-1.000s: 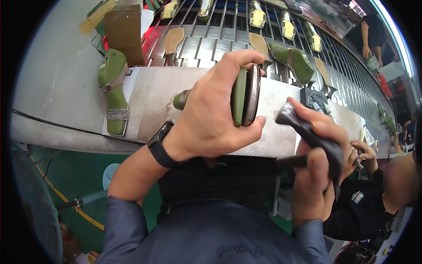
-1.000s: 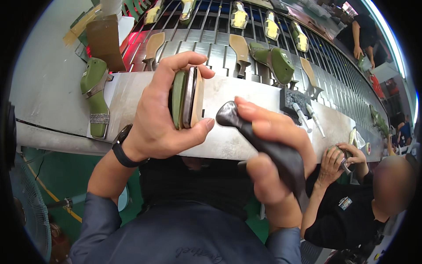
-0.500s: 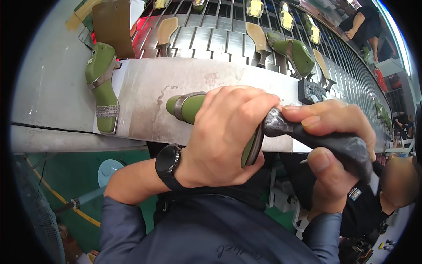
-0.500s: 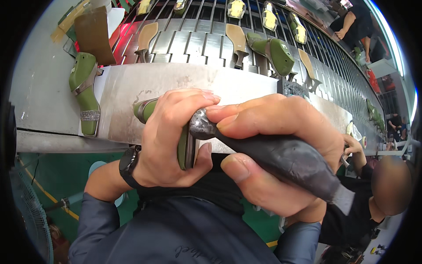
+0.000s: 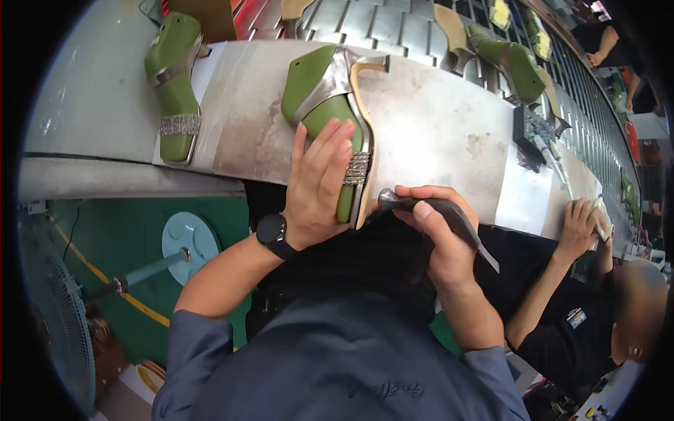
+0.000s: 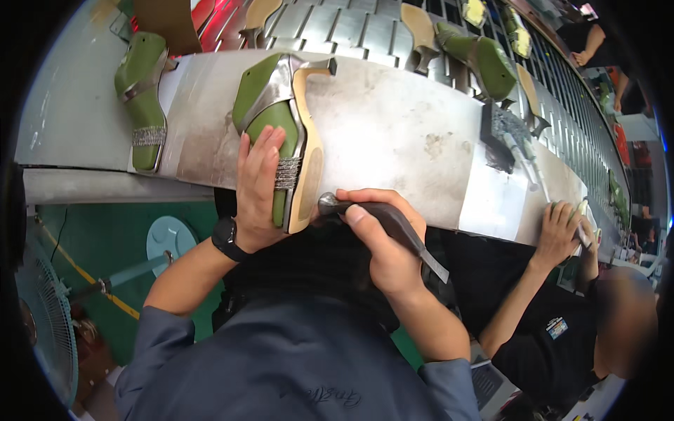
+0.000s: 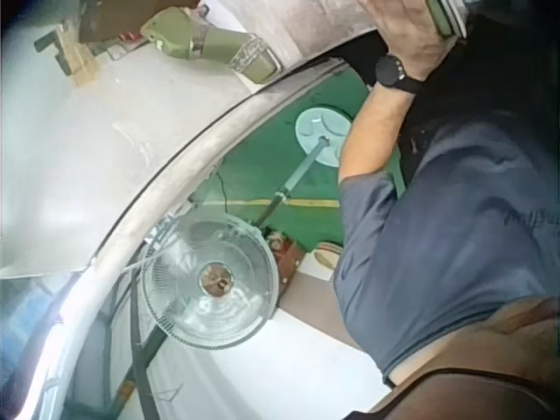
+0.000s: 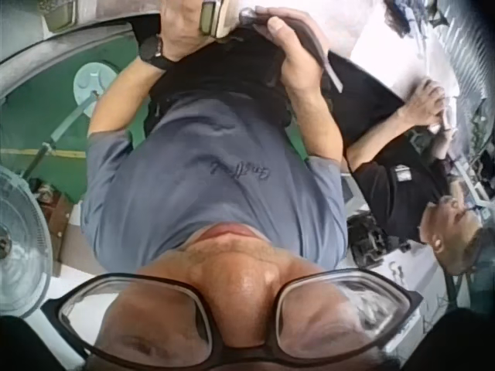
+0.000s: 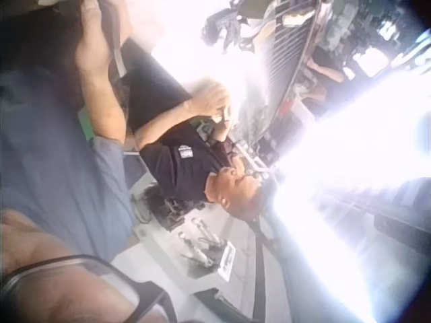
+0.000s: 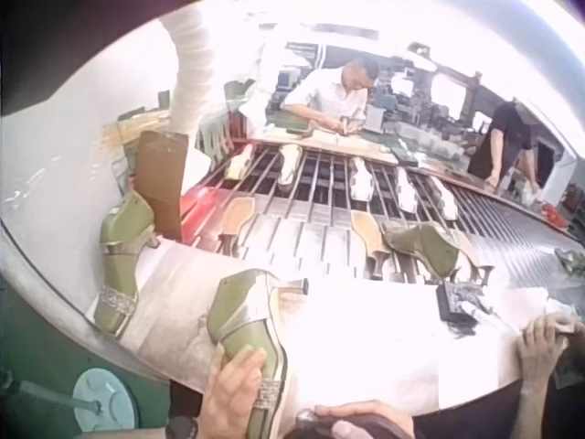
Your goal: The person applies adhesive to shoes using a syringe, presses and attaches the outsoles by hand, and hammers along the edges using a cobbler hammer.
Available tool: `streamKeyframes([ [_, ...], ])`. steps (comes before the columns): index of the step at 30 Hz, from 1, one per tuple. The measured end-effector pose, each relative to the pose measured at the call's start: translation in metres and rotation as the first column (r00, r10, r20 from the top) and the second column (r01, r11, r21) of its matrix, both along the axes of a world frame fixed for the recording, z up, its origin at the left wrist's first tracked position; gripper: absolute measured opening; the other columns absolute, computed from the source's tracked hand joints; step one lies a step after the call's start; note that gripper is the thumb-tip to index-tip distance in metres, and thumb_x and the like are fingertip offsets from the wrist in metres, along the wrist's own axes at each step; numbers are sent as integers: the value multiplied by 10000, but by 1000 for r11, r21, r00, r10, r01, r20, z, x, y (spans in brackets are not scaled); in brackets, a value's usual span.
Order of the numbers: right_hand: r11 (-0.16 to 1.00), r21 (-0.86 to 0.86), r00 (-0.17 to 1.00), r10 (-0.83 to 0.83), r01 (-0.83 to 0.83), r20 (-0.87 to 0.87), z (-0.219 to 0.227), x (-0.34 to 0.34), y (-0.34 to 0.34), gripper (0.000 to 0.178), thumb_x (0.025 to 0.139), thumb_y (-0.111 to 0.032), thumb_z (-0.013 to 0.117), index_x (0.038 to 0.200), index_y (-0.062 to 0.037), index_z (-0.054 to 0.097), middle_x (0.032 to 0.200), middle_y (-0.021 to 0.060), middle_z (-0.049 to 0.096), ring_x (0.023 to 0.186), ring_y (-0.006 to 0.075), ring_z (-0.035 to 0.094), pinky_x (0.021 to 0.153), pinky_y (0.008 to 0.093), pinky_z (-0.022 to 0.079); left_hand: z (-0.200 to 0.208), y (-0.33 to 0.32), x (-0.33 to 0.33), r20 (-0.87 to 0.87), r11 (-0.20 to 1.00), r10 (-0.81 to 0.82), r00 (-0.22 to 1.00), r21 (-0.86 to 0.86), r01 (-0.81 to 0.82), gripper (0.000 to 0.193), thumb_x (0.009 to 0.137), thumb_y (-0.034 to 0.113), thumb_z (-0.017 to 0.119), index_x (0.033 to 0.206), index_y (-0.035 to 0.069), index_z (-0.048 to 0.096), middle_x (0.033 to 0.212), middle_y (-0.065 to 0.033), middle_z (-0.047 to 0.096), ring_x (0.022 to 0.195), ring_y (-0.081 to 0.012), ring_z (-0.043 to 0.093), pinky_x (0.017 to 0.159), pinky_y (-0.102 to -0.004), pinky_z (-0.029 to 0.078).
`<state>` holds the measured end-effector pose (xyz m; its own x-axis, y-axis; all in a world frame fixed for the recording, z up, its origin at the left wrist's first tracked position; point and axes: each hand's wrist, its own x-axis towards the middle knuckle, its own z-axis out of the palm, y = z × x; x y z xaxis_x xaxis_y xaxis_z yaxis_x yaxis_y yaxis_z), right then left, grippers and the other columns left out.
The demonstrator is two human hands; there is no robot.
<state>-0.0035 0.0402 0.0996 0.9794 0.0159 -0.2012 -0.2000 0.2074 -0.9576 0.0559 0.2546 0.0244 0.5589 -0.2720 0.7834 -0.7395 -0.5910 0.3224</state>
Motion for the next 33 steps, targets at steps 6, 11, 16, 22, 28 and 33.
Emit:
streamKeyframes([
  [6, 960, 264, 996, -88, 89, -16, -27, 10, 23, 262, 985, -78, 613, 1196, 78, 612, 1205, 252, 712, 1150, 288, 692, 993, 397, 578, -9, 7, -3, 33, 996, 46, 998, 80, -48, 922, 899, 454, 788, 1532, -16, 310, 1488, -295, 490, 1369, -472, 518, 1185, -661, 311],
  [11, 965, 256, 986, 20, -63, 167, -24, 29, 16, 296, 946, -117, 629, 1173, 72, 610, 1243, 290, 696, 1182, 310, 681, 1059, 401, 515, -14, 1, -1, 47, 998, 44, 998, -43, -42, 646, 975, 405, 709, 1436, 35, 449, 1423, -225, 589, 1335, -397, 579, 1191, -661, 290],
  [16, 954, -114, 939, 295, -278, 175, 27, 59, 6, 282, 915, -31, 697, 1170, 72, 632, 1200, 246, 721, 1149, 262, 688, 1043, 379, 513, -18, 0, -4, 39, 995, 80, 996, -67, -77, 508, 994, 383, 685, 1354, 66, 517, 1387, -173, 628, 1298, -340, 617, 1181, -665, 329],
  [22, 824, -383, 854, 500, -418, 145, 57, 89, 10, 255, 865, -29, 755, 1094, 55, 681, 1081, 208, 759, 1033, 254, 745, 937, 355, 577, -18, 4, -5, 5, 995, 61, 998, -79, -60, 363, 1032, 203, 616, 1353, 64, 519, 1365, -164, 642, 1280, -326, 634, 1185, -664, 331],
  [28, 736, -596, 745, 585, -322, 319, 52, 66, 22, 301, 747, 10, 813, 1019, 67, 698, 988, 207, 756, 999, 341, 771, 895, 411, 622, -14, 4, -4, -16, 991, 54, 998, -119, -56, 348, 1022, 128, 606, 1350, 55, 515, 1355, -160, 650, 1266, -317, 642, 1189, -666, 329],
  [33, 697, -583, 698, 657, -418, 285, 50, 43, 27, 294, 748, -1, 815, 1003, 74, 691, 994, 218, 750, 971, 361, 766, 896, 421, 632, -18, 3, -4, -20, 988, 57, 998, -143, -59, 352, 1017, 122, 616, 1348, 57, 515, 1352, -154, 654, 1273, -319, 635, 1189, -667, 327],
])
